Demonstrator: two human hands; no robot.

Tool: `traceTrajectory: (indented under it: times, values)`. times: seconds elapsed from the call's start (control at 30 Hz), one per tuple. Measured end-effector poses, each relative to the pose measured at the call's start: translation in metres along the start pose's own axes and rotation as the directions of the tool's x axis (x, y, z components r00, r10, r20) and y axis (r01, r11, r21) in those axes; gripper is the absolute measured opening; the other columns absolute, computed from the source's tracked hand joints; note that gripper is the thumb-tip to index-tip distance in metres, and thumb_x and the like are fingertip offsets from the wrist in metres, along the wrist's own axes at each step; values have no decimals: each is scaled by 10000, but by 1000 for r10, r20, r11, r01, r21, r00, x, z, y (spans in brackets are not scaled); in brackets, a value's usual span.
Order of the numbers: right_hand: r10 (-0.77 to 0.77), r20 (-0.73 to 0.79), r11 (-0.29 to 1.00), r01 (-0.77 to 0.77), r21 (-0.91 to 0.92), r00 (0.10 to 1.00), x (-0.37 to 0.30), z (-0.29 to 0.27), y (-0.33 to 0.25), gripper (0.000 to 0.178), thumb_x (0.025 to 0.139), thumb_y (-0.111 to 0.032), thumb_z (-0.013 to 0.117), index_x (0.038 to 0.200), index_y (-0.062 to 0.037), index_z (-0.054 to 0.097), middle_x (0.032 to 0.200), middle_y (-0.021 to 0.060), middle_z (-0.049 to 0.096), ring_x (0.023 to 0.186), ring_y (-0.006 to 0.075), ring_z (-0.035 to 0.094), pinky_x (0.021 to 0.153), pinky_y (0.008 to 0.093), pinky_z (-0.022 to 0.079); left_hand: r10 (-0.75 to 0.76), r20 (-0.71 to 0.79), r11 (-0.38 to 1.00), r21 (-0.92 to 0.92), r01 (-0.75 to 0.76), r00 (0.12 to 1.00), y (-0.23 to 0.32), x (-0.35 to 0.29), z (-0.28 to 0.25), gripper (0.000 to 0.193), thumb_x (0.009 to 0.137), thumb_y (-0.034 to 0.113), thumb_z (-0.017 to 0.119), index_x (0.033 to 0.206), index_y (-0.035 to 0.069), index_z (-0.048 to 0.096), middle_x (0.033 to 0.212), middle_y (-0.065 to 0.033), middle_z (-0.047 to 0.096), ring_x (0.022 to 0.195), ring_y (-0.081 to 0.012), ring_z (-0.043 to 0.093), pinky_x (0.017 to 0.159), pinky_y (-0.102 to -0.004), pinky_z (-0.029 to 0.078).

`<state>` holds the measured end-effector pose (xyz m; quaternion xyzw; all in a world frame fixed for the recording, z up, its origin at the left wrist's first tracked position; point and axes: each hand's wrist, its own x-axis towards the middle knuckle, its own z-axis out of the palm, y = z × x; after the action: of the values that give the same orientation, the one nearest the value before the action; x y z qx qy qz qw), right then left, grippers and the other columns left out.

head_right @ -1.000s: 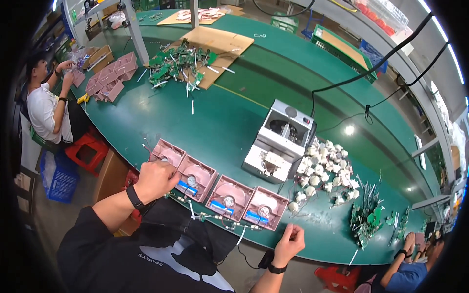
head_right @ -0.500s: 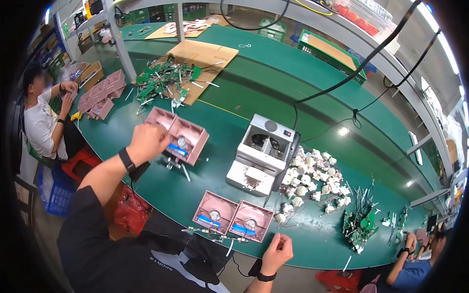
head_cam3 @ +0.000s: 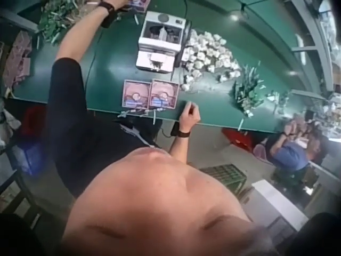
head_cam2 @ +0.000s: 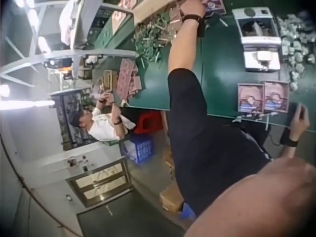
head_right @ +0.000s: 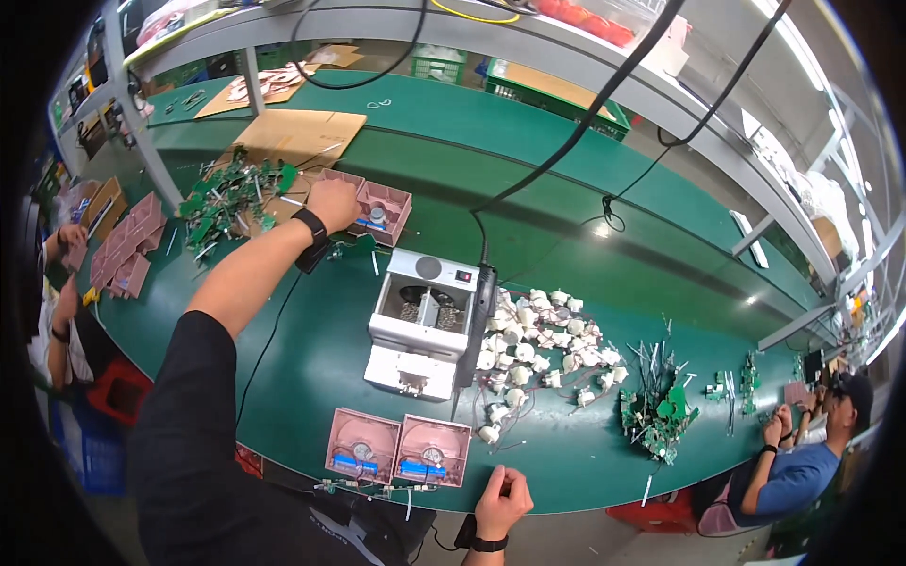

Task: Assembling electronic components and placing them into individual boxes on a factory assembly line.

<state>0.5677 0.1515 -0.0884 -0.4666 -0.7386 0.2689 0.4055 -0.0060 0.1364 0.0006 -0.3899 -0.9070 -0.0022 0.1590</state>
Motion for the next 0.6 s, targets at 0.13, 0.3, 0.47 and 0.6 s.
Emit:
traceTrajectory:
  times: [0.13, 0.3, 0.47, 0.6]
  values:
    - [2, -26, 1000, -3, -24, 1000, -8, -3, -3, 206, 992, -118, 712, 848, 23, 670, 632, 59, 628, 536, 127, 569, 526, 284, 445, 7, 39, 1000, -25, -6, 999, 20, 31, 17, 209, 879, 221, 677, 879, 63, 814, 920, -188, 789, 871, -344, 785, 762, -457, 617]
    - [1, -41, 1000, -2, -24, 999, -15, -6, 10, 205, 1000, -117, 701, 851, 22, 674, 619, 52, 619, 533, 113, 570, 526, 292, 447, -29, 105, 994, -104, 40, 994, 30, 45, 19, 270, 939, 266, 642, 900, 64, 817, 957, -197, 789, 929, -359, 779, 831, -483, 613]
    - [-45, -56, 999, 43, -28, 997, -3, -6, 7, 216, 1030, -132, 680, 866, 8, 667, 632, 43, 594, 564, 97, 525, 534, 293, 437, 21, 126, 984, -176, 2, 992, 22, 42, -9, 446, 959, 482, 645, 1015, 66, 795, 1064, -230, 768, 962, -403, 751, 848, -513, 595]
    - [94, 8, 992, -94, 78, 996, 2, -4, 16, 138, 995, -115, 712, 935, 9, 709, 745, 124, 674, 599, 213, 586, 591, 342, 494, 23, -176, 850, -515, -112, 984, 31, -62, -90, 400, 979, 434, 701, 862, 51, 721, 812, -141, 740, 749, -338, 717, 671, -449, 551]
